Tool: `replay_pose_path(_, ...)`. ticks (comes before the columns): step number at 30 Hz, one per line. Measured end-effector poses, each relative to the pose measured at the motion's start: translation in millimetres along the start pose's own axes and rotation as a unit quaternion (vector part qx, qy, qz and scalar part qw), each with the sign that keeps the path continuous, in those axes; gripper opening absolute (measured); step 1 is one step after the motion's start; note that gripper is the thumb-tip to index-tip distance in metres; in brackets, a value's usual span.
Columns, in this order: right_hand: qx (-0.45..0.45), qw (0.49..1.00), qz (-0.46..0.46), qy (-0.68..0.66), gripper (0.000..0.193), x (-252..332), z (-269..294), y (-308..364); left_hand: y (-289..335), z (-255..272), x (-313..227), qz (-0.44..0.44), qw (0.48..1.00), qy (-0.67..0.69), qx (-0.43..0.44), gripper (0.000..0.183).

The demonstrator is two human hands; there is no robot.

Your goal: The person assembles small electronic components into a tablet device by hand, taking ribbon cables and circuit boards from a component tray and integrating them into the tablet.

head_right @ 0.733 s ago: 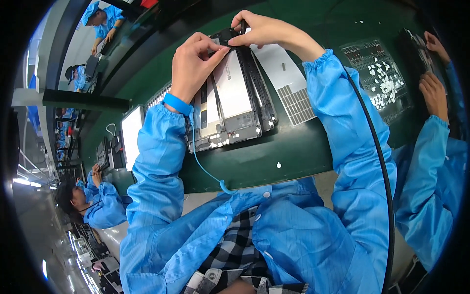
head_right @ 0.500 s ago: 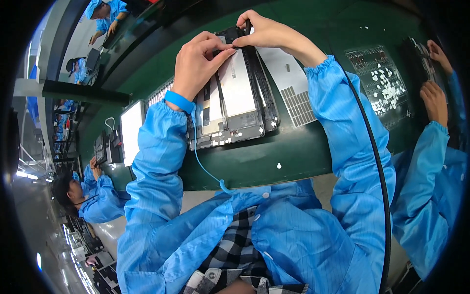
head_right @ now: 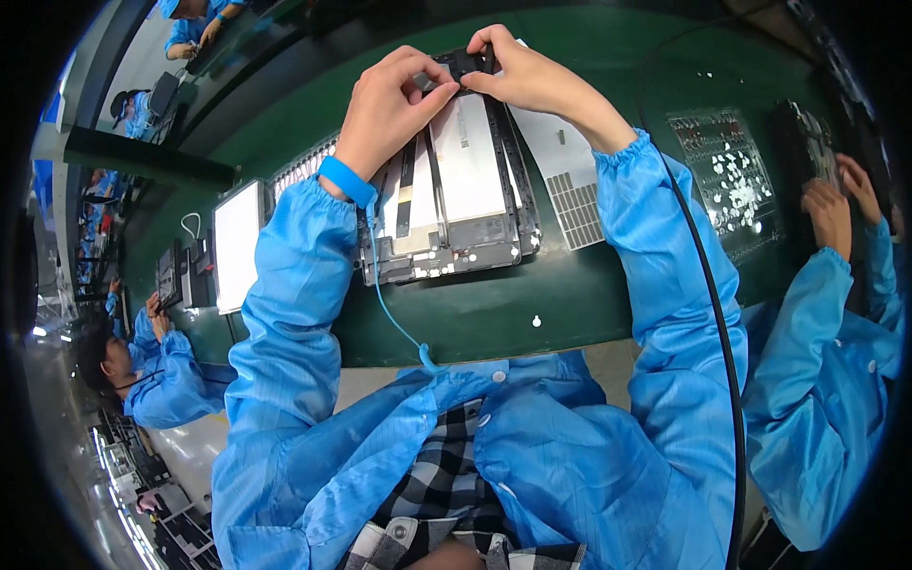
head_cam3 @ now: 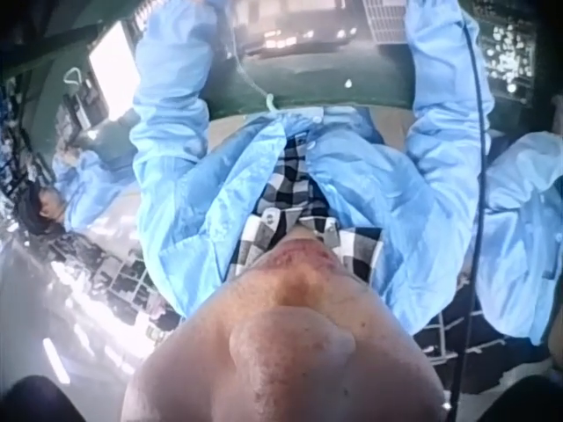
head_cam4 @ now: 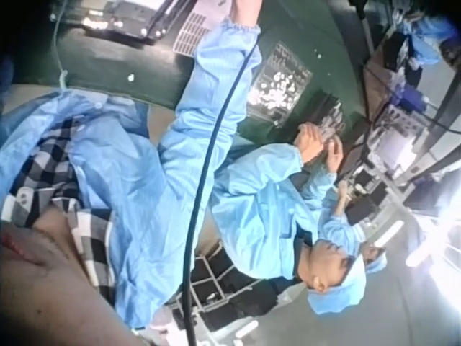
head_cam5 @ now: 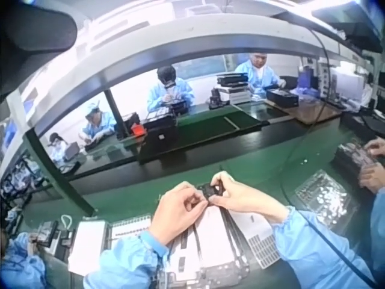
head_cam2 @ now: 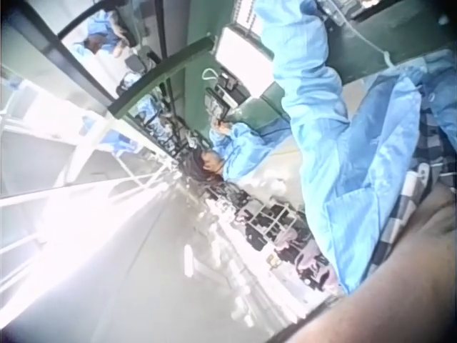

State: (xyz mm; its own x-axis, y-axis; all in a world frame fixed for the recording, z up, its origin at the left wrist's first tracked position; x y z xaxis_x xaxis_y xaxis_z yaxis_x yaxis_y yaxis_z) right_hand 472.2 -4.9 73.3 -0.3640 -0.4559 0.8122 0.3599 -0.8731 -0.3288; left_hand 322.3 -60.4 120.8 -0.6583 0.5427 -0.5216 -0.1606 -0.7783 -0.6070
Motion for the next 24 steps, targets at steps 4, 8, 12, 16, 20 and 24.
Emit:
replay_pose_path(4,-0.004,1.000,-0.008,0.024,0.043,2,-2,5,-7,-7,4,0.040,0.998,-0.039,0.029,0.018)
replay_pose_path(8,-0.122,0.992,0.016,0.004,0.042,5,3,27,-8,-8,6,0.029,0.997,-0.046,0.053,0.025)
replay_pose_path(12,-0.211,0.975,-0.021,-0.063,0.045,36,14,91,45,71,1,-0.017,0.996,-0.055,-0.062,0.055)
replay_pose_path(16,-0.164,0.982,-0.019,-0.087,0.040,66,-8,130,137,52,19,0.311,0.918,0.226,0.098,0.076)
replay_pose_path(20,-0.247,0.947,-0.016,-0.207,0.033,94,-9,126,144,44,0,0.372,0.818,0.436,-0.046,0.072)
replay_pose_path(24,-0.225,0.945,0.017,-0.238,0.037,134,-4,89,116,83,5,0.344,0.788,0.466,-0.209,0.067)
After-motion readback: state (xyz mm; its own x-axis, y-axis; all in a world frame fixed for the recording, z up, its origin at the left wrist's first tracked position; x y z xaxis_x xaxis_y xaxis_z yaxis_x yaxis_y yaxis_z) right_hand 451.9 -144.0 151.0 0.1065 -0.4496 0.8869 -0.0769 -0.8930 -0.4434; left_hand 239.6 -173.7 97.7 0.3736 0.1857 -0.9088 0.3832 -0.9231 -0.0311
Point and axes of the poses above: each hand's wrist, its own y-axis away from the middle knuckle, its own z-axis out of the back of the hand, x = y × z, the point moved 7 cm from there along -y, towards the middle knuckle, and after that the axes turned 11 degrees about -x, right-handed, at the moved point
